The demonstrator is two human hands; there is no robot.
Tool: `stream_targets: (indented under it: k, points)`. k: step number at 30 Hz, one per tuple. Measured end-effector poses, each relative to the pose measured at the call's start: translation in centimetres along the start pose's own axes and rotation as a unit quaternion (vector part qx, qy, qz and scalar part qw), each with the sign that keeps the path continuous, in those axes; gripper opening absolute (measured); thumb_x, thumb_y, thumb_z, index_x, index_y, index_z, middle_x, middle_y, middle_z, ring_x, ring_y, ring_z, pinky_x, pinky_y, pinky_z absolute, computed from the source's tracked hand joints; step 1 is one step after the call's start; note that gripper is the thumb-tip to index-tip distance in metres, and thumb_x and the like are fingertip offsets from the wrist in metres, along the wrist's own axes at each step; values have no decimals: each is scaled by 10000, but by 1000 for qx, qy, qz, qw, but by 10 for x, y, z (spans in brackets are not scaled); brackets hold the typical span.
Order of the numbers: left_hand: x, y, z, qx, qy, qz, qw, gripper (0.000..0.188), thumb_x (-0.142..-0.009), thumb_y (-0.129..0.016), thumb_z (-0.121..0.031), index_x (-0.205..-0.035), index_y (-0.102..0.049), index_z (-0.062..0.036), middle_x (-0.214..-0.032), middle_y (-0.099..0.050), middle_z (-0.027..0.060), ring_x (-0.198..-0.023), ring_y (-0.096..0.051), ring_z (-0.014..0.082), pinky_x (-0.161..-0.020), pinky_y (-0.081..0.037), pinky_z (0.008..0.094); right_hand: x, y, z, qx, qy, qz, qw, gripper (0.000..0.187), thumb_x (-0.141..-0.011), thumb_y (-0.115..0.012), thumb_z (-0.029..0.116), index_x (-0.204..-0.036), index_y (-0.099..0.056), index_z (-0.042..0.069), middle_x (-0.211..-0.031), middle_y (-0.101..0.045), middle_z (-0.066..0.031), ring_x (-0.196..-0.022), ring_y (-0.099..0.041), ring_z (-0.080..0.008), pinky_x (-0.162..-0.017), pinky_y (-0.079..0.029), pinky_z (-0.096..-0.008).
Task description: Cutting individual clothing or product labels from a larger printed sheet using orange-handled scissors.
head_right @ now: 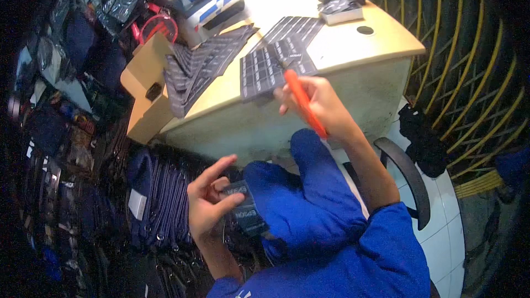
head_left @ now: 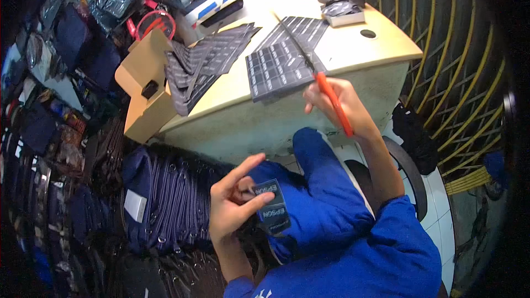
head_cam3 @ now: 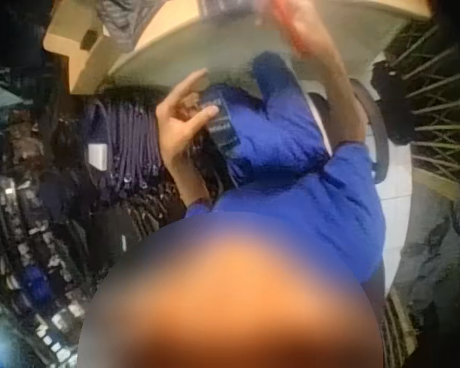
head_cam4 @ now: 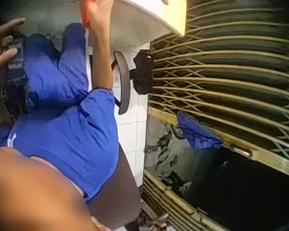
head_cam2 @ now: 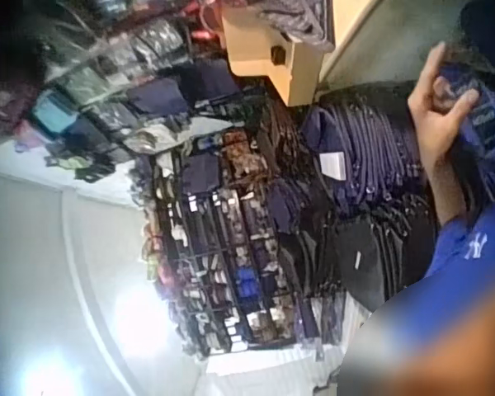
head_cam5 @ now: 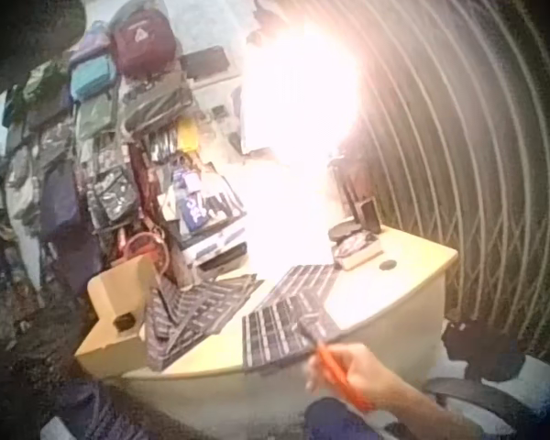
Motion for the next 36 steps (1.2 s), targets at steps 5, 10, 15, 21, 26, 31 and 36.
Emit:
stream_targets:
  k: [5,10,15,21,26,31,36]
  points:
    - [-15,-9,-13,23,-101,-57,993,606,-651,-695,154,-1217,-507,43,-1270,-505,158,-721,-496,27,-591,-441,146,59,-60,16,-54,-105,165,979,175,-787,-698,86,-844,-565,-13,-775,-569,5,-744,-513,-37,-646,-419,-202]
    - [-13,-6,-9,36,-92,-71,993,614,-657,-686,156,-1228,-497,31,-1281,-491,169,-705,-481,27,-630,-457,149,69,-75,13,-85,-70,150,983,150,-798,-670,76,-854,-556,-4,-748,-524,41,-710,-465,-15,-610,-385,-179]
    - [-6,-14,-13,49,-125,-85,987,670,-696,-657,152,-1296,-390,20,-1250,-487,211,-890,-598,128,-733,-521,221,65,-74,11,-83,-64,56,993,118,-804,-654,73,-832,-561,5,-720,-522,35,-663,-449,-5,-573,-377,-185]
    - [6,-17,-2,46,-111,-111,987,706,-689,-655,152,-1267,-310,-61,-1177,-496,215,-973,-602,219,-831,-525,306,65,-71,9,-54,-76,24,995,108,-808,-649,78,-815,-569,6,-676,-518,53,-597,-424,5,-506,-340,-172]
    - [3,-17,1,32,-127,-85,988,545,-697,-677,135,-1183,-461,15,-1176,-487,175,-821,-601,124,-729,-539,235,68,-72,6,-66,-65,16,996,117,-813,-651,88,-820,-568,6,-672,-511,57,-595,-424,4,-504,-339,-176]
    - [8,-10,2,-61,-93,-60,992,458,-671,-717,113,-1106,-595,38,-1062,-528,73,-707,-507,37,-588,-426,161,73,-72,5,-56,-112,76,989,161,-799,-680,106,-823,-552,12,-682,-468,53,-609,-401,-8,-520,-326,-184]
    - [13,1,-3,-44,-97,-74,992,501,-653,-711,134,-1129,-580,48,-940,-512,37,-669,-465,25,-566,-386,153,85,-63,13,33,-84,216,972,329,-742,-755,198,-774,-476,26,-668,-429,5,-603,-405,-72,-532,-343,-245]
Point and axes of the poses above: each hand's wrist, its own x-axis away from the middle knuckle, its own y-axis out of the back of the hand, z = x × y, the point moved 6 cm from there along -x, towards the middle knuckle
